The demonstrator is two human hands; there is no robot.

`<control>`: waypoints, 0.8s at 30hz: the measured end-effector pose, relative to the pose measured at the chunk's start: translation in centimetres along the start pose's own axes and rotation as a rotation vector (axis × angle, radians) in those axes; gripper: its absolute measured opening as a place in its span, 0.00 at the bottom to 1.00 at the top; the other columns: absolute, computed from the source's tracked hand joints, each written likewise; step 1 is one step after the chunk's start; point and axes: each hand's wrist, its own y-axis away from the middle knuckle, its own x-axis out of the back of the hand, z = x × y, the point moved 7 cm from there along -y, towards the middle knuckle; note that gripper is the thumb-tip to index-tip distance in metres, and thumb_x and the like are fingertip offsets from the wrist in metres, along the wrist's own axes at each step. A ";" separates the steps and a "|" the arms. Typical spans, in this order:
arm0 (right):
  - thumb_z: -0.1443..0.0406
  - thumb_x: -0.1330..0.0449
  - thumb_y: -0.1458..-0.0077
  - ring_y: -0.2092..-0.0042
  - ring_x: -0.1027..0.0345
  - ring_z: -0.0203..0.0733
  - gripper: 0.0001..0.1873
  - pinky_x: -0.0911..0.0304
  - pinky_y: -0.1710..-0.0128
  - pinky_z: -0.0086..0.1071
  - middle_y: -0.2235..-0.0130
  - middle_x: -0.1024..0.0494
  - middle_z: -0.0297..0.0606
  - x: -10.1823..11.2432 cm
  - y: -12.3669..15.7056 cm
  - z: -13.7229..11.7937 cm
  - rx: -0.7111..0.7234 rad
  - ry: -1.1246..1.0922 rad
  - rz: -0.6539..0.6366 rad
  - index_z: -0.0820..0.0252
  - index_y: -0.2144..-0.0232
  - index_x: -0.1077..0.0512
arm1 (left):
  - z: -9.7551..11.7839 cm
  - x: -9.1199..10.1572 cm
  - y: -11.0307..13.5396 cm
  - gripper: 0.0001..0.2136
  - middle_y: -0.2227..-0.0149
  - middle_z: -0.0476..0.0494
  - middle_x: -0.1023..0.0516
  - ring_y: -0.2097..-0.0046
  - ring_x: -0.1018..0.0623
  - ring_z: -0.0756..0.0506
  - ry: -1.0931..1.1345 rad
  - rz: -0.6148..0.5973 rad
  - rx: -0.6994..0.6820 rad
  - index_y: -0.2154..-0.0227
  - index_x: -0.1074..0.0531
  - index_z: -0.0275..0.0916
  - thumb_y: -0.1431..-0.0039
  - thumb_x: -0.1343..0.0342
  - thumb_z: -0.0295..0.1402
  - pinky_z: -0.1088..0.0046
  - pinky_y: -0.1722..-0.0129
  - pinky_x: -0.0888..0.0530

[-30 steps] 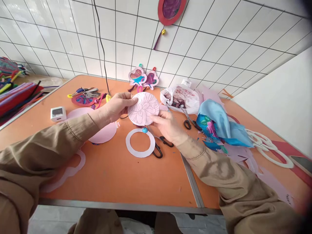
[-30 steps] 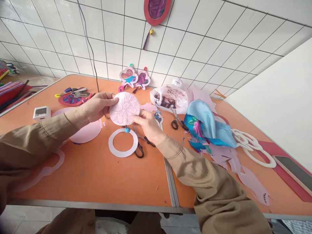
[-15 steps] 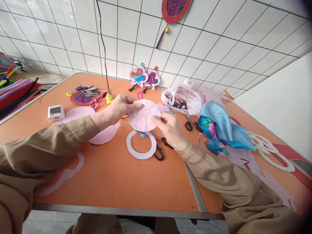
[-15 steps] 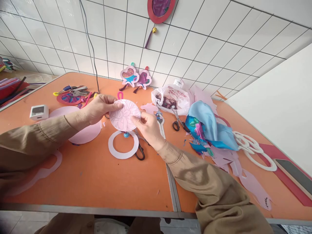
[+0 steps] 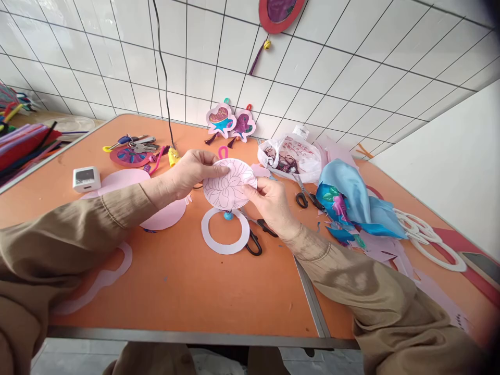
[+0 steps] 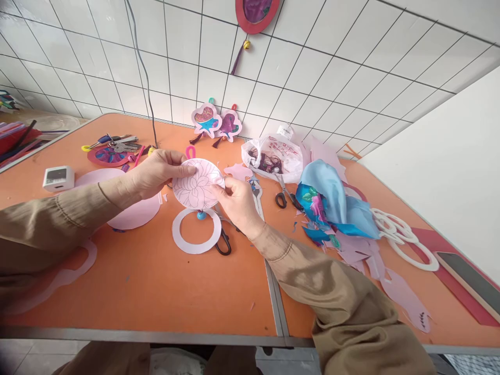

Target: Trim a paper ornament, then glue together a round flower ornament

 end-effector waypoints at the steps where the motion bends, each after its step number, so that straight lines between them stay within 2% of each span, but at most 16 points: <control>1: 0.58 0.38 0.45 0.72 0.39 0.36 0.12 0.40 0.72 0.33 0.77 0.34 0.30 0.0 0.0 -0.1 0.006 -0.025 0.004 0.57 0.76 0.31 | -0.2 0.0 0.0 0.11 0.79 0.46 0.26 0.77 0.29 0.50 0.010 0.004 0.020 0.83 0.29 0.37 0.53 0.33 0.32 0.73 0.78 0.36; 3: 0.60 0.37 0.46 0.68 0.31 0.38 0.08 0.33 0.67 0.35 0.71 0.27 0.32 0.4 0.0 -0.5 0.033 -0.085 0.045 0.55 0.65 0.28 | -0.5 0.1 0.0 0.11 0.79 0.46 0.26 0.77 0.28 0.50 0.029 0.011 0.056 0.82 0.29 0.37 0.53 0.33 0.32 0.73 0.78 0.35; 5: 0.62 0.35 0.47 0.65 0.27 0.39 0.15 0.29 0.63 0.37 0.66 0.23 0.34 1.0 0.1 -0.8 0.076 -0.102 0.120 0.53 0.56 0.30 | -0.8 0.1 0.1 0.11 0.78 0.46 0.26 0.76 0.27 0.50 0.048 0.008 0.085 0.81 0.28 0.36 0.53 0.33 0.32 0.73 0.77 0.33; 6: 0.64 0.35 0.47 0.65 0.27 0.39 0.16 0.28 0.63 0.38 0.65 0.23 0.34 1.3 0.2 -1.0 0.103 -0.081 0.156 0.52 0.55 0.30 | -0.9 0.1 0.1 0.10 0.77 0.45 0.25 0.76 0.27 0.50 0.059 0.005 0.095 0.81 0.28 0.36 0.53 0.33 0.32 0.73 0.76 0.32; 11: 0.69 0.37 0.46 0.65 0.26 0.39 0.07 0.27 0.65 0.35 0.68 0.22 0.33 1.8 0.4 -2.3 0.273 0.119 0.215 0.53 0.63 0.27 | -1.3 -0.3 0.3 0.10 0.76 0.44 0.25 0.75 0.26 0.49 0.107 -0.027 0.120 0.80 0.27 0.34 0.51 0.33 0.33 0.72 0.74 0.30; 15: 0.67 0.37 0.44 0.66 0.27 0.39 0.01 0.28 0.65 0.36 0.68 0.20 0.34 1.9 0.5 -2.7 0.321 0.202 0.238 0.55 0.68 0.26 | -1.2 -0.8 0.5 0.12 0.73 0.43 0.23 0.72 0.24 0.48 0.185 -0.014 0.161 0.76 0.25 0.35 0.47 0.35 0.39 0.71 0.72 0.28; 19: 0.67 0.38 0.42 0.67 0.29 0.38 0.06 0.29 0.65 0.36 0.70 0.22 0.33 1.7 0.4 -3.1 0.343 0.282 0.212 0.56 0.72 0.28 | -1.3 -0.9 0.7 0.16 0.73 0.45 0.24 0.70 0.24 0.47 0.212 0.051 0.232 0.75 0.26 0.36 0.41 0.39 0.44 0.73 0.72 0.29; 24: 0.70 0.40 0.42 0.61 0.29 0.40 0.06 0.30 0.64 0.36 0.62 0.25 0.38 1.6 0.7 -3.5 0.456 0.387 0.214 0.56 0.71 0.27 | -1.9 -0.8 0.6 0.12 0.72 0.43 0.23 0.70 0.24 0.48 0.187 0.042 0.239 0.75 0.25 0.35 0.39 0.40 0.36 0.73 0.71 0.28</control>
